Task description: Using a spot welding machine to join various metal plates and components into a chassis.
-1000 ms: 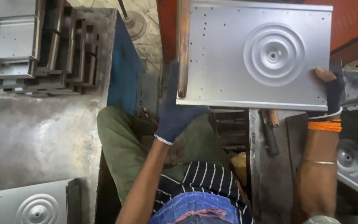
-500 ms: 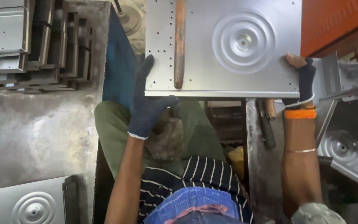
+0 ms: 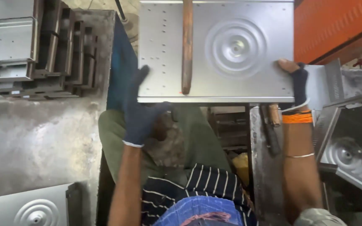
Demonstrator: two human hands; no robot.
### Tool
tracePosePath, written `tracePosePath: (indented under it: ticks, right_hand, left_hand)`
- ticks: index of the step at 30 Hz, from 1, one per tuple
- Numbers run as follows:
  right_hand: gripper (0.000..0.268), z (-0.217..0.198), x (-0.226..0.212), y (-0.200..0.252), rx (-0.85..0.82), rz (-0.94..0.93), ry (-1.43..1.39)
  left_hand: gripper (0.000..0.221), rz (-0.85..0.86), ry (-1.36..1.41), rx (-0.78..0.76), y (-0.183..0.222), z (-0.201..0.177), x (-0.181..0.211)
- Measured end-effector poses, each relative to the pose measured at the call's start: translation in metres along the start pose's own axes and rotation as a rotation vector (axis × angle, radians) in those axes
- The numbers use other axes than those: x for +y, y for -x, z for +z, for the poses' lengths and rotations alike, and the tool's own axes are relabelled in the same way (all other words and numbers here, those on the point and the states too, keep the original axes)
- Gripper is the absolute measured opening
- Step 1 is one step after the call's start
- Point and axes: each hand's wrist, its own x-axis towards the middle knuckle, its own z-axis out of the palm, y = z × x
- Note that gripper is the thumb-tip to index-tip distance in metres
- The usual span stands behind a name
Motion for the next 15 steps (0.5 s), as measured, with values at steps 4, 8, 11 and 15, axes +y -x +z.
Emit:
tracePosePath:
  ticks: [4,8,11,15]
  right_hand:
    - [0.026,0.007,0.027,-0.023,0.007,-0.001,0.002]
    - [0.023,0.046,0.017,-0.003,0.032,-0.003,-0.155]
    - [0.030,0.046,0.012,-0.011,-0.005,0.000,0.000]
    - [0.031,0.078,0.015,-0.001,-0.051,0.014,-0.095]
  left_hand:
    - [0.097,0.040,-0.204,0.021,-0.010,-0.027,0.000]
    - [0.091,-0.071,-0.349,0.019,-0.008,-0.034,0.019]
    - [0.091,-0.044,-0.082,0.068,-0.006,-0.032,-0.003]
    - [0.088,0.056,-0.211,0.047,-0.012,-0.061,-0.005]
